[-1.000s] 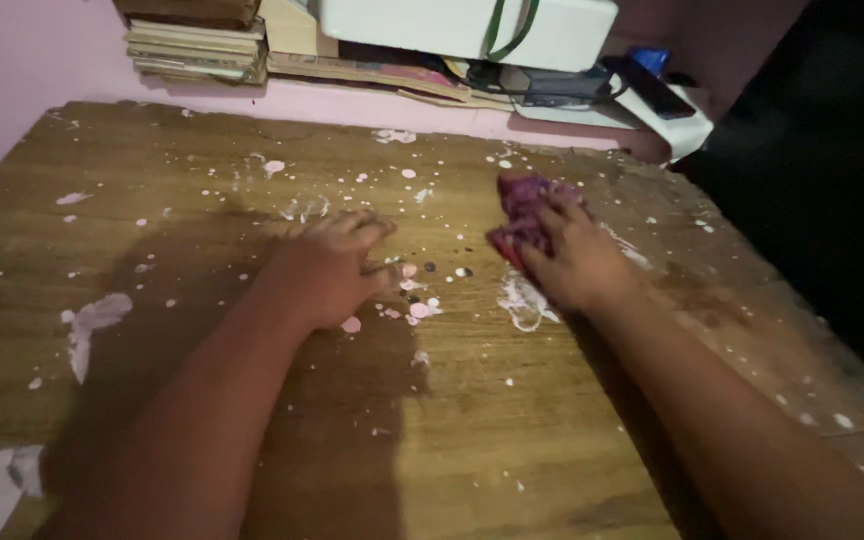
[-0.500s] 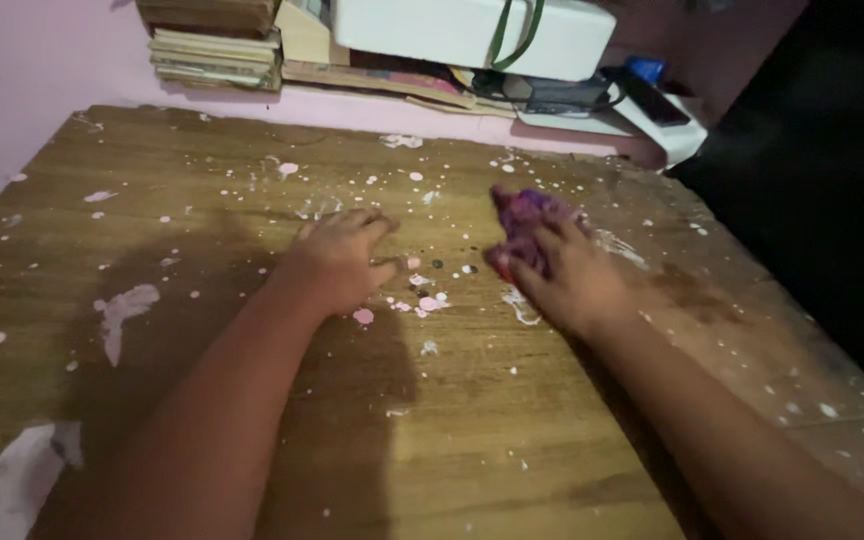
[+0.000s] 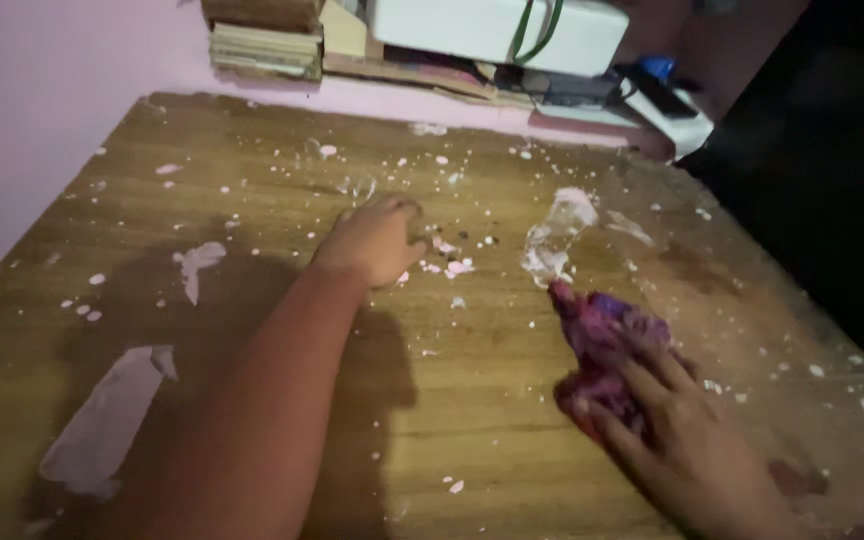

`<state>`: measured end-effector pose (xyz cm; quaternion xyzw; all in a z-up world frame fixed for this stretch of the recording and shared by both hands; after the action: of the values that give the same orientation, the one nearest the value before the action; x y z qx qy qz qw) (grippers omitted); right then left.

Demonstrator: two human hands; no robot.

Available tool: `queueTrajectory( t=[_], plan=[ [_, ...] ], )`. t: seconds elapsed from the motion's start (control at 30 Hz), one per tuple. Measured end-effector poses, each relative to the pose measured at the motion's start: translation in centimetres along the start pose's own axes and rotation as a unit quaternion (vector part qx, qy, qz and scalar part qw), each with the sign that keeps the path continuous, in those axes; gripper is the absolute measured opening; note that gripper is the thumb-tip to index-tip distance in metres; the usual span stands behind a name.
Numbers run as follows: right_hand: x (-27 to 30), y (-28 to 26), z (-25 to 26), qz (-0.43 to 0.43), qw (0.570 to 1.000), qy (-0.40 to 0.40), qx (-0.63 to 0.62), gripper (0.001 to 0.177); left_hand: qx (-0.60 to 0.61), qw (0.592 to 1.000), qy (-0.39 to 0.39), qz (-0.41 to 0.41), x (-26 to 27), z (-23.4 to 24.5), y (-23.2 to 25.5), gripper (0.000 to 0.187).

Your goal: The person wipes the surface of a wooden table using a cloth, moving it across different areas to clean off white and brown residue.

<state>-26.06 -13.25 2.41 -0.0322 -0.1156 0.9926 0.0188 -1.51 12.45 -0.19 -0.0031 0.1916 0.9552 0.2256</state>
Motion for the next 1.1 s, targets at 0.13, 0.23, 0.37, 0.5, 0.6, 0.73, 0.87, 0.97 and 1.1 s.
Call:
queueTrajectory(
  t=[0.13, 0.23, 0.37, 0.5, 0.6, 0.73, 0.87, 0.97, 1.1],
  plan=[
    [-4.6, -1.0, 0.4, 0.113, 0.989, 0.064, 0.066, 0.067, 0.007, 0.999, -0.02, 0.045, 0.8, 1.5, 0.9, 0.057],
    [-10.7, -0.1, 0.1, 0.057, 0.996, 0.001, 0.065, 0.068, -0.013, 0.998, -0.007, 0.063, 1.0, 2.9, 0.6, 0.055],
    [-18.8, 0.5, -0.9, 0.124, 0.989, 0.053, 0.064, 0.061, 0.038, 0.993, -0.016, 0.112, 0.2, 2.9, -1.4, 0.064],
    [-25.7, 0.7, -2.2, 0.05, 0.995, 0.058, 0.061, 0.08, 0.029, 0.996, 0.023, 0.087, -1.6, 1.9, -2.8, 0.068],
    [-29.6, 1.4, -2.8, 0.043, 0.996, 0.059, 0.045, 0.083, 0.002, 0.997, 0.028, 0.07, -2.8, 1.0, -3.2, 0.066],
    [-32.8, 2.2, -3.6, 0.067, 0.991, 0.104, 0.058, 0.079, -0.005, 0.999, 0.035, 0.039, -3.1, 0.6, -3.6, 0.065],
    [-32.3, 2.0, -3.2, 0.058, 0.993, 0.095, 0.036, 0.075, -0.01, 0.998, 0.023, 0.06, -3.0, 0.6, -3.6, 0.067],
    [-29.5, 1.5, -2.4, 0.036, 0.998, 0.054, -0.009, 0.069, -0.022, 0.998, 0.048, 0.046, -3.0, 0.5, -4.1, 0.067],
    [-23.5, 0.9, -1.7, 0.105, 0.989, 0.097, -0.022, 0.069, 0.007, 0.998, 0.051, 0.036, -3.8, 0.4, -4.2, 0.064]
  ],
)
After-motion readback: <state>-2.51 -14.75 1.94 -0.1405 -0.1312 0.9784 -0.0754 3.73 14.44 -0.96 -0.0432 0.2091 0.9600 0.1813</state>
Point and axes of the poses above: each hand's wrist, its own x-axis away from the middle knuckle, its own z-axis out of the back of the hand, y = z × x, the point moved 2 cm from there along -x, towards the middle knuckle, and after that the axes turned 4 degrees about -y, right-handed, at the moved point
